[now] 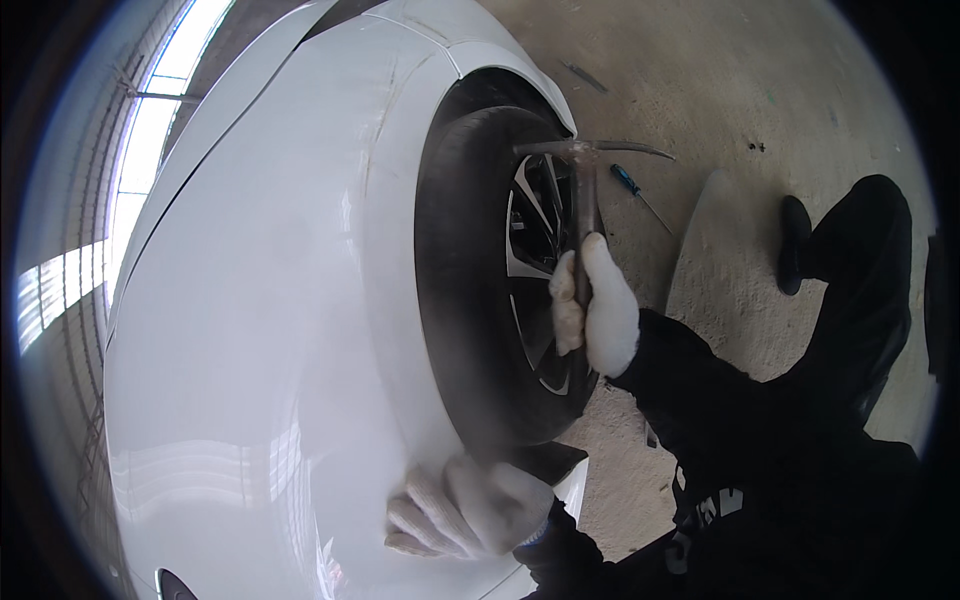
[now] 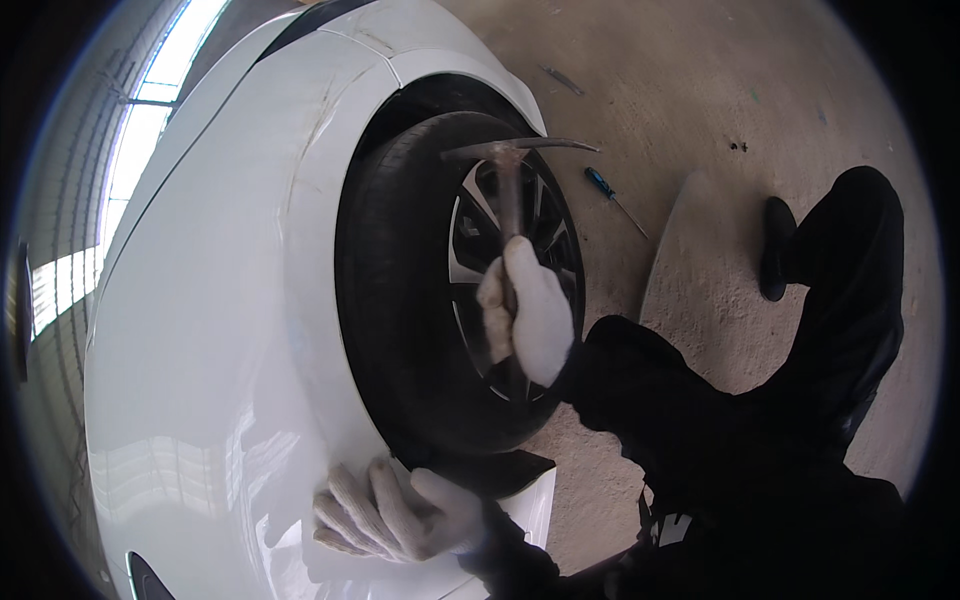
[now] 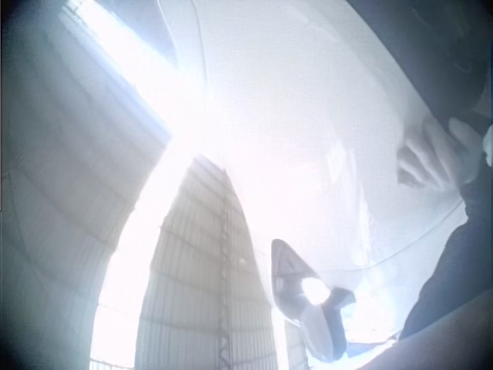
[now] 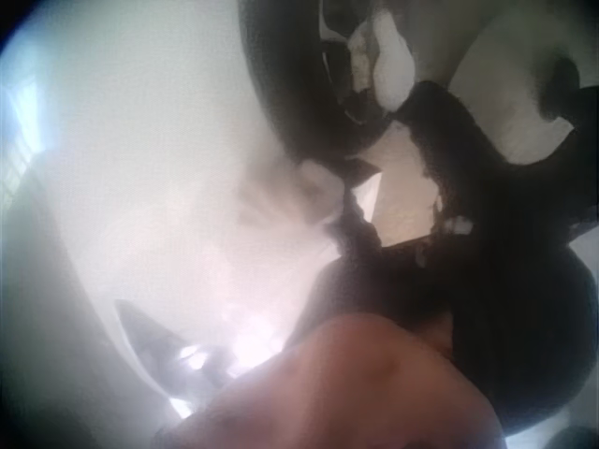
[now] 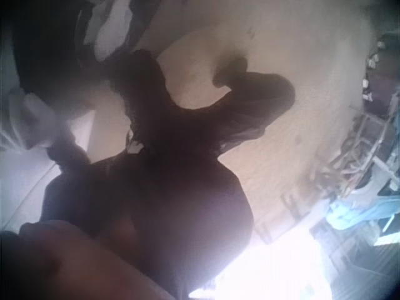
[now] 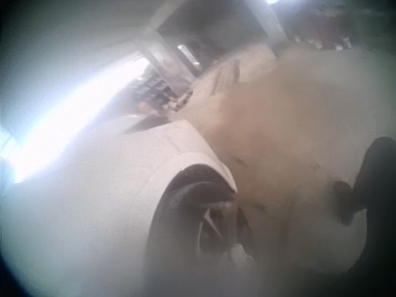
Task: The person uses a hammer to tap and adjust the front bumper of a white car near the wheel arch, then aligns and presses the bumper into place along the front edge. The person repeatedly checks fitment and taps the panel to seat it.
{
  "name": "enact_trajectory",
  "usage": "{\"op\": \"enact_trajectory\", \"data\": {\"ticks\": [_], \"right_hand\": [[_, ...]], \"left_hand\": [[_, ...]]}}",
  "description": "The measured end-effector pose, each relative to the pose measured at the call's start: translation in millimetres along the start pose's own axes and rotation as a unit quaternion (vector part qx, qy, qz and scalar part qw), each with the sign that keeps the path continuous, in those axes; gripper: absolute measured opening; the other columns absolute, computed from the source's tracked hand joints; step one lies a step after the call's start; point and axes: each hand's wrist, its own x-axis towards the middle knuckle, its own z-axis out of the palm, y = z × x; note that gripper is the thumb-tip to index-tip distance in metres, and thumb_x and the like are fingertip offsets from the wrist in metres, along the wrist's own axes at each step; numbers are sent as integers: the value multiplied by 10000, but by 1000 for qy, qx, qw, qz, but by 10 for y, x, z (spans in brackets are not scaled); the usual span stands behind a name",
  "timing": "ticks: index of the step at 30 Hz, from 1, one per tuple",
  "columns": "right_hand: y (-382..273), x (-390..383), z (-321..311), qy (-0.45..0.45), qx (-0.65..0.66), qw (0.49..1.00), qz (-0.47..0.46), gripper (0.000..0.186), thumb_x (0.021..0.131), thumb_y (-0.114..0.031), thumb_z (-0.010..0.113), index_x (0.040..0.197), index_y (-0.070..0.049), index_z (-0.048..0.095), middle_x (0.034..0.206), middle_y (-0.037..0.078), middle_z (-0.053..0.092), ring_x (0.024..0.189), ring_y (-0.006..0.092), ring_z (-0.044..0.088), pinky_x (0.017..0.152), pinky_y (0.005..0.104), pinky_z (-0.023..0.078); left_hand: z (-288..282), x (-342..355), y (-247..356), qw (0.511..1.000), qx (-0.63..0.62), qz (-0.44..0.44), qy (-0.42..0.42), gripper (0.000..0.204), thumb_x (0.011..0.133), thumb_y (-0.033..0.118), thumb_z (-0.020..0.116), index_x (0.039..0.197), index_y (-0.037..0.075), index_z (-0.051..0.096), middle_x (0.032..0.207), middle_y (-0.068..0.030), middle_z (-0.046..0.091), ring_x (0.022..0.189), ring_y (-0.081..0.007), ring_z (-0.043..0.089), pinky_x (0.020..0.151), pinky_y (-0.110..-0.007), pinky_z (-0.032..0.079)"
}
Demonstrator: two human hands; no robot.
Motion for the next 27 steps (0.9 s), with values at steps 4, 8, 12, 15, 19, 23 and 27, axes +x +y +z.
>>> {"op": "enact_trajectory", "data": {"ticks": [4,8,12,15,19,23,27], "right_hand": [[-517,233,-621,34,-191,980,-30,553,1048,-554,389,743,-106,500,493,-14,421,348,117,388,360,273,359],[-1393,500,-765,97,-254,962,26,497,1043,-533,421,746,-141,491,522,-33,399,381,112,363,379,298,360],[-1521,936,-735,99,-21,991,93,441,1060,-479,424,744,-176,480,532,-83,358,428,84,384,421,270,378],[-1560,958,-534,47,91,977,189,461,1082,-481,353,764,-166,463,544,-107,325,466,55,408,470,253,397],[-1394,825,-513,-119,123,941,293,566,1084,-539,257,786,-121,496,535,-96,336,453,47,385,451,259,342],[-1212,748,-412,-147,154,903,373,621,1073,-577,235,786,-104,517,497,-93,294,408,53,316,431,256,281],[-970,584,-494,-158,88,924,336,619,1040,-636,295,708,-147,481,450,-100,244,368,53,225,383,231,234]], "left_hand": [[-81,-116,38,996,28,-8,-80,211,829,267,595,786,69,651,920,-142,633,769,-293,562,684,-421,374],[-442,-730,-18,953,66,14,-295,474,781,359,683,1140,48,701,1242,-162,641,1173,-362,586,1061,-546,391],[-608,-1393,-319,936,81,118,-322,365,773,360,734,987,78,647,1042,-109,578,939,-310,563,831,-496,416],[-621,-1316,-254,950,98,120,-271,356,749,371,755,929,94,621,1000,-92,540,895,-293,532,746,-491,404],[-439,-1181,-100,953,120,72,-269,443,735,409,755,977,65,618,1057,-121,523,900,-317,526,738,-507,401],[-183,-814,65,961,153,41,-225,541,728,427,750,1040,9,606,1139,-178,499,958,-367,534,765,-549,408],[35,-500,213,965,164,3,-206,594,721,406,753,1092,-32,599,1205,-216,499,1051,-423,535,819,-603,415]]}}
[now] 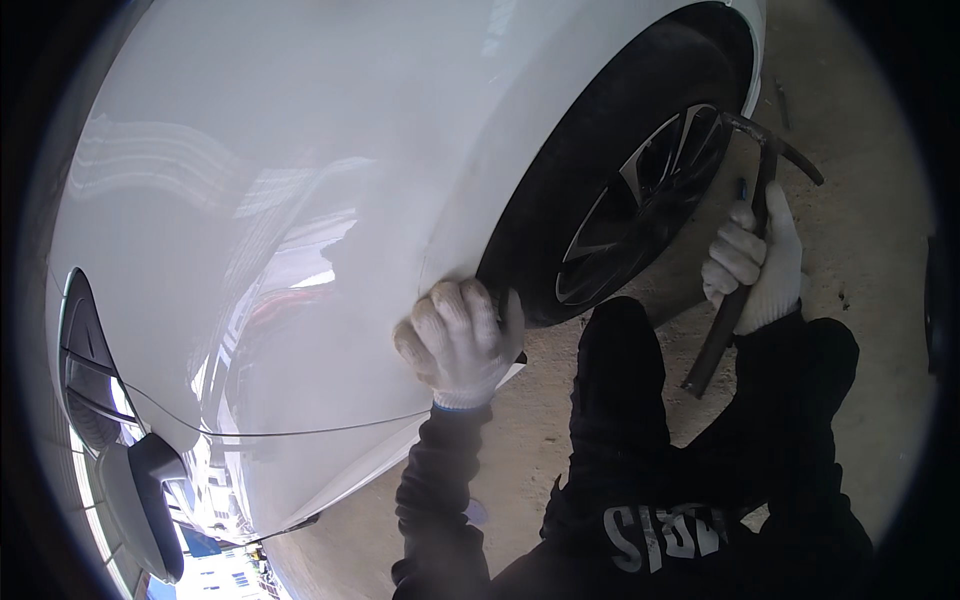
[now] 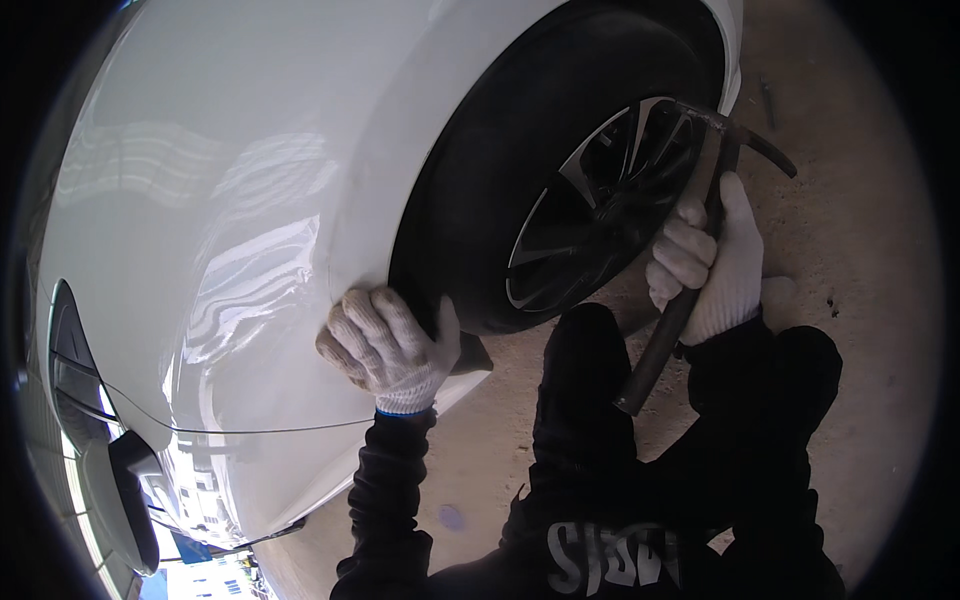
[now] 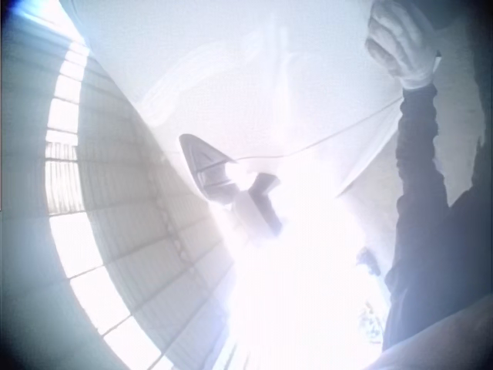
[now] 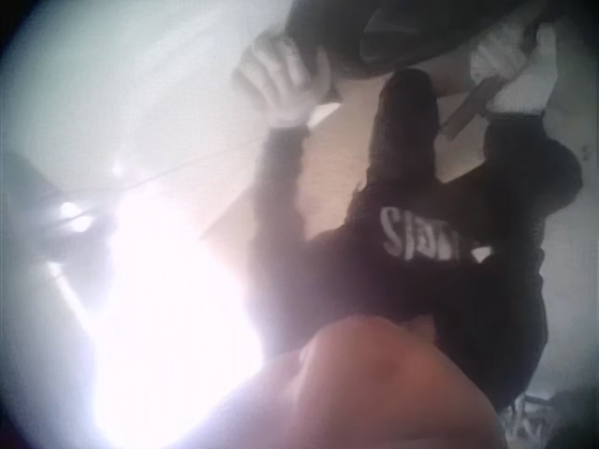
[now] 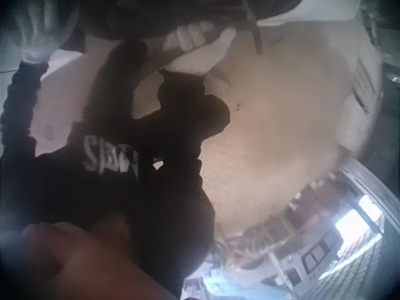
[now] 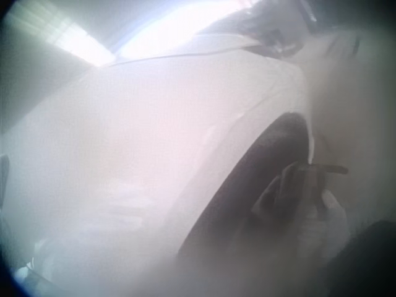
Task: The person uses a hammer to tap and adjust the front bumper of a white car near the wheel arch, then aligns and presses the bumper into place along the front edge. The person repeatedly checks fitment and taps the panel to seat it.
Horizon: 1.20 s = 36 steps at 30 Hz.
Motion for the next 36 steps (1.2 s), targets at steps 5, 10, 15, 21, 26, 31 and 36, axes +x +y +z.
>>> {"op": "enact_trajectory", "data": {"ticks": [5,10,15,21,26,31,36], "right_hand": [[402,-118,30,82,-334,905,-252,565,1029,-601,434,719,-129,443,471,-35,378,365,83,353,373,236,297],[426,-199,-264,-78,-573,768,-273,423,936,-388,669,713,-68,505,532,-5,480,435,69,432,436,237,360],[863,-194,-147,-181,-688,657,-250,335,871,-238,761,673,-57,559,505,29,493,420,124,506,411,276,368],[1178,74,-31,-235,-673,632,-304,370,868,-244,762,631,-58,546,514,45,533,441,152,556,420,298,408],[1287,308,-196,-92,-738,596,-303,384,861,-278,749,614,-50,564,519,67,556,452,182,581,416,308,422],[1187,386,-171,-312,-601,597,-431,390,763,-361,809,656,-46,607,531,72,542,455,195,565,431,305,426],[1226,245,-55,-98,-766,539,-337,266,823,-191,767,649,-64,611,557,87,576,462,224,573,433,301,427]], "left_hand": [[-18,621,34,997,-65,39,11,712,716,357,764,1325,27,602,1452,-186,485,1329,-399,460,1073,-620,361],[-81,894,-12,989,-95,109,20,726,739,343,771,1393,91,581,1543,-114,444,1442,-301,388,1164,-590,322],[-42,93,-482,996,-48,70,21,803,784,475,752,1427,66,498,1473,-171,485,1388,-366,434,1155,-630,292],[-104,-334,-517,1000,-2,-10,24,734,689,496,776,1219,54,526,1276,-174,546,1148,-372,571,972,-653,395],[-52,-372,-465,1000,12,-21,11,811,734,493,730,1344,10,500,1340,-234,540,1186,-425,567,993,-696,393],[-57,-382,-510,999,12,-26,21,814,738,482,709,1363,10,486,1353,-243,532,1185,-444,561,976,-690,395],[-46,-399,-457,1000,8,-29,9,857,746,476,712,1415,12,445,1381,-265,511,1226,-475,536,1045,-688,364]]}}
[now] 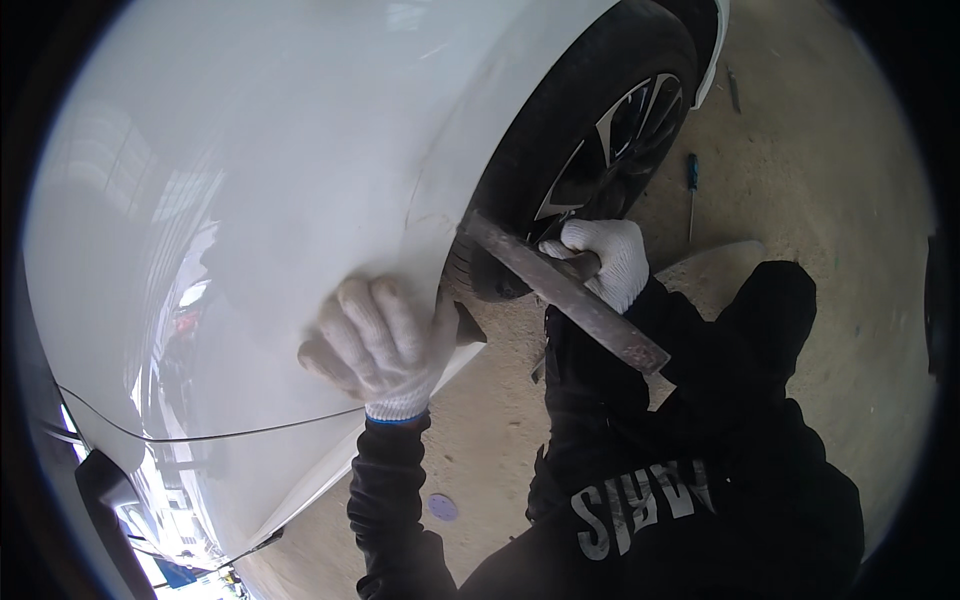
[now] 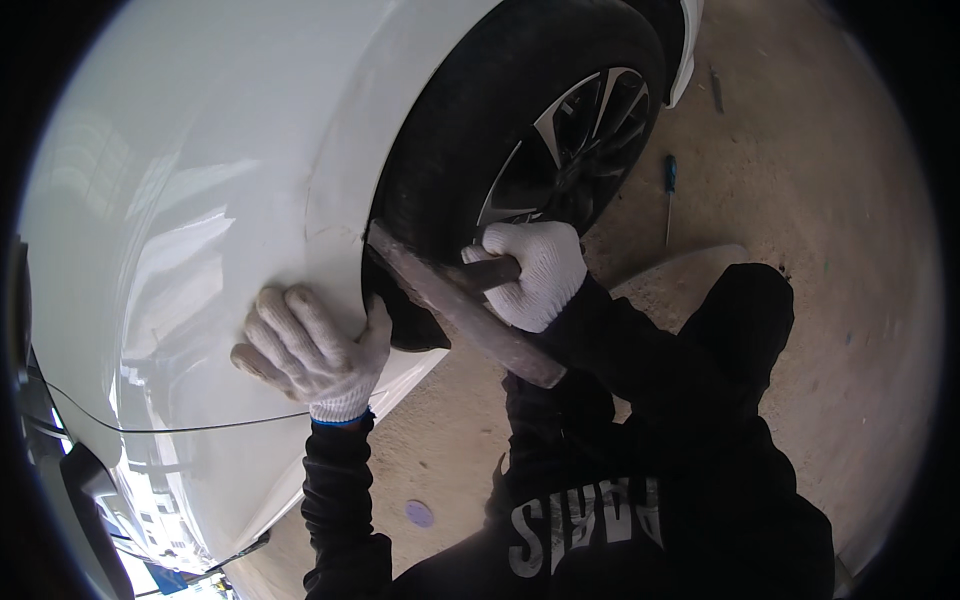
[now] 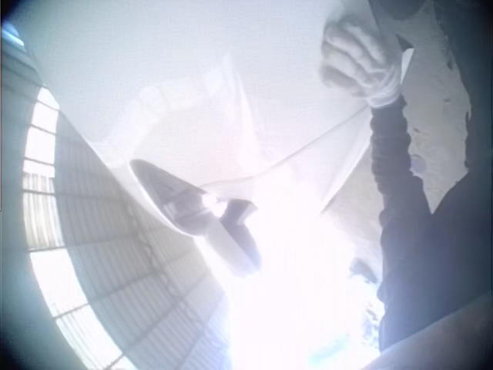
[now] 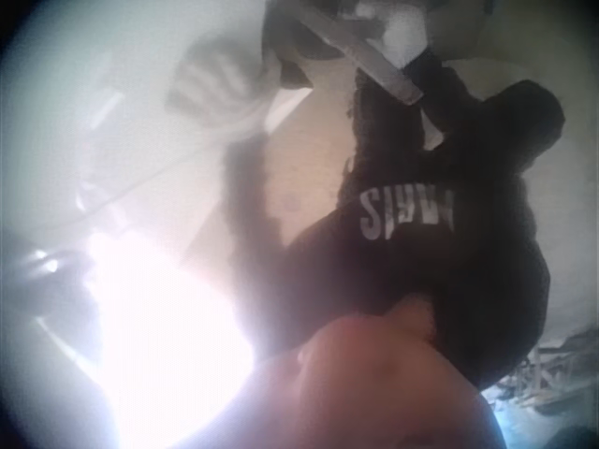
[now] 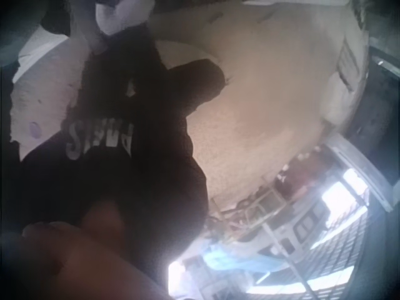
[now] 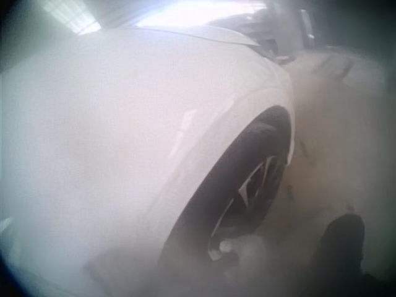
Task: The person uses a hammer to tap and adjust the front bumper of a white car near the wheel arch, then aligns and presses the bumper into place along the front edge. The person repeatedly checks fitment and taps the panel to seat it.
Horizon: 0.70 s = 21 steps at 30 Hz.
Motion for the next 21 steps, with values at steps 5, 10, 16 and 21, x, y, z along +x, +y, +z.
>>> {"op": "enact_trajectory", "data": {"ticks": [5,10,16,21], "right_hand": [[-2,120,-52,84,119,963,-226,309,869,-163,706,630,-61,538,571,99,579,515,211,611,471,323,462],[153,60,-47,-73,94,993,-26,352,862,-182,713,601,-49,518,535,89,543,489,219,598,457,343,452],[79,43,254,141,59,978,-141,354,860,-168,716,599,-65,500,510,70,503,432,218,540,413,328,404],[249,-98,31,55,126,970,-201,355,840,-115,704,578,-79,467,469,65,456,400,196,503,388,325,370]], "left_hand": [[58,-72,-29,1000,-1,-10,11,861,761,482,693,1431,9,431,1399,-273,497,1260,-475,513,1081,-698,326],[84,-82,-9,1000,8,1,16,858,775,498,679,1428,-1,433,1409,-280,490,1296,-475,479,1093,-696,311],[55,-94,-14,1000,1,-8,20,784,783,458,656,1389,-8,482,1381,-274,517,1278,-462,499,1099,-689,318],[73,-12,31,1000,-1,-8,18,747,780,421,648,1365,-21,501,1367,-277,528,1235,-462,528,1079,-691,340]]}}
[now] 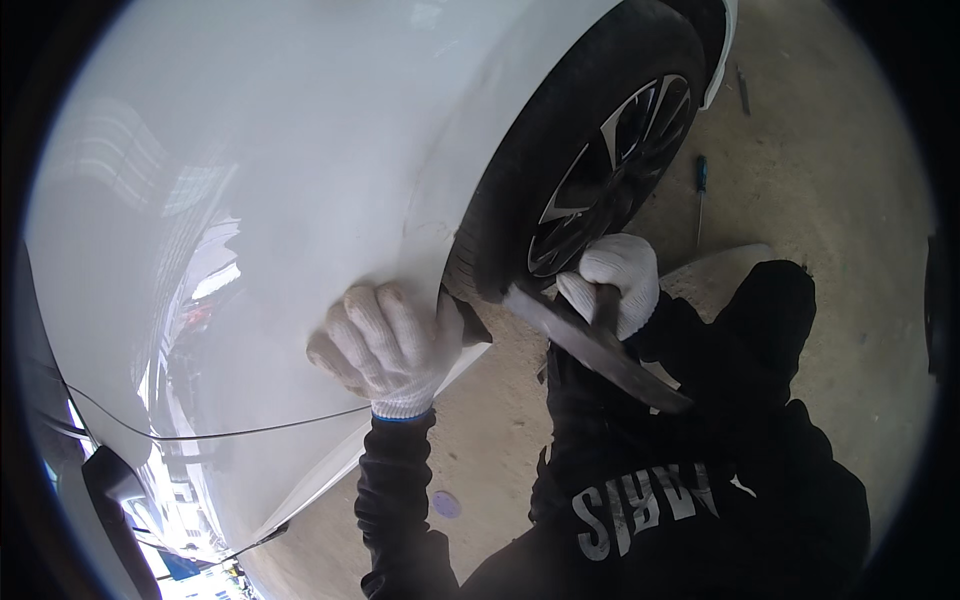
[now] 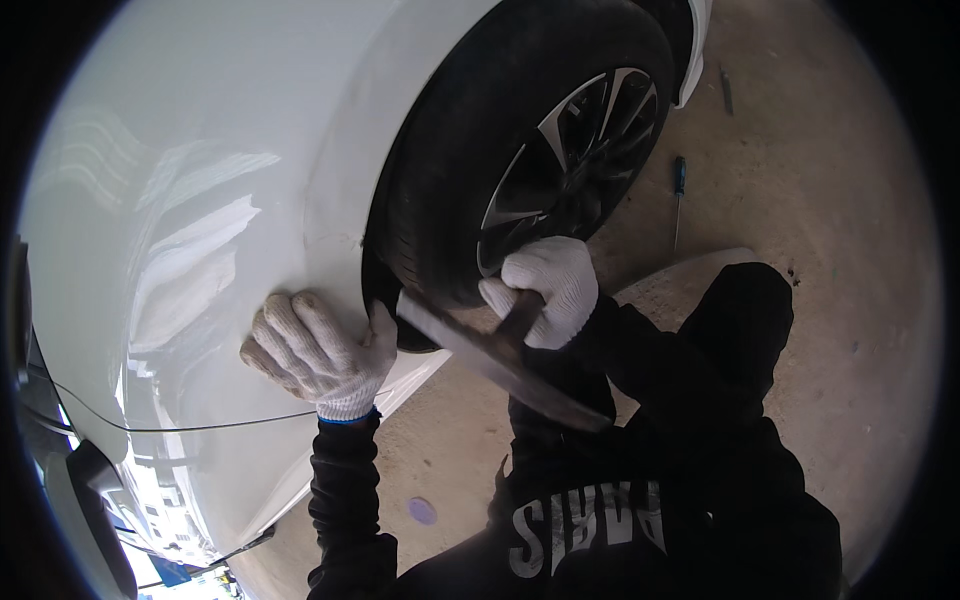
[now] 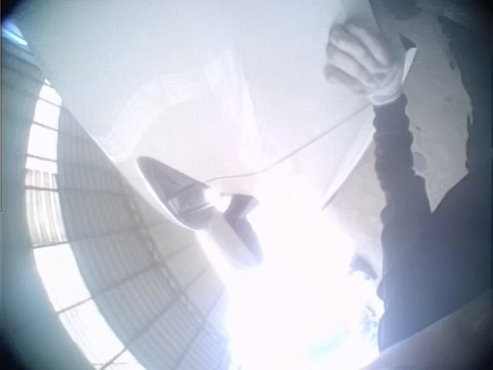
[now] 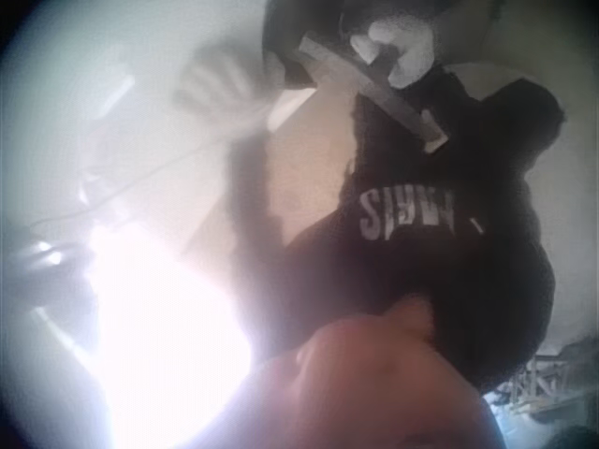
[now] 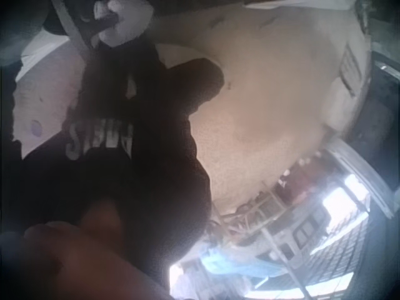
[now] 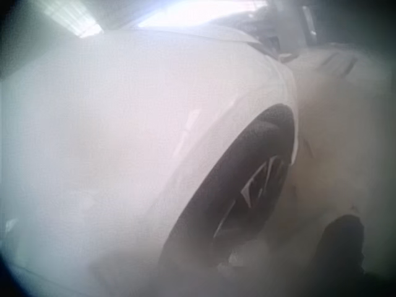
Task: The person uses a hammer to tap and adjust the front bumper of a white car near the wheel arch, then aligns and presses the bumper into place along the front edge. The person repeatedly checks fitment and taps the panel to seat it.
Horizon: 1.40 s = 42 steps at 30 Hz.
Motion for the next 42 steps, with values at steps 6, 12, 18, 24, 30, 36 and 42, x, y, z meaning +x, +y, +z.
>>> {"op": "enact_trajectory", "data": {"ticks": [6,12,18,24,30,36,42], "right_hand": [[-155,289,53,-21,-124,980,151,342,820,-115,724,605,-75,461,497,55,487,422,206,509,401,322,365],[-266,436,116,60,-10,994,-92,366,766,-97,752,577,-88,438,488,34,430,389,180,460,375,322,336],[16,171,20,2,-12,998,58,384,815,-93,725,567,-93,431,496,28,435,441,153,529,405,345,402],[-120,304,75,-25,-114,980,162,229,793,-93,716,645,-56,545,508,53,520,436,212,558,428,318,464],[-95,353,93,69,-10,991,-116,227,748,-93,772,633,-47,582,541,78,563,456,194,599,421,345,453],[-3,129,84,-46,-83,979,181,266,828,-154,714,618,-49,589,496,74,554,463,217,607,455,342,464],[-63,219,104,-25,-115,977,178,360,818,-154,735,593,-76,465,515,77,528,457,211,570,420,343,402]], "left_hand": [[-4,-43,18,1000,-16,-17,-13,790,778,413,649,1421,-4,456,1381,-271,523,1254,-469,515,1099,-686,327],[-18,-213,-74,999,0,-2,-35,820,786,414,643,1450,-14,422,1384,-291,513,1285,-473,485,1117,-675,309],[9,-74,-43,1000,-5,5,11,819,776,395,634,1455,-16,432,1398,-291,509,1284,-480,489,1130,-664,296],[-64,103,73,999,-34,-13,24,445,669,274,652,1019,42,504,1089,-160,534,971,-342,529,845,-531,349],[61,-188,-45,1000,9,0,18,719,769,373,623,1349,-21,461,1322,-274,525,1208,-449,510,1043,-640,352],[-9,-144,-54,1000,19,13,-17,782,804,409,605,1428,-33,443,1355,-294,528,1236,-466,516,1073,-672,338],[18,-125,16,1000,6,16,-3,761,817,428,624,1404,-29,464,1336,-286,529,1218,-451,516,1038,-682,348]]}}
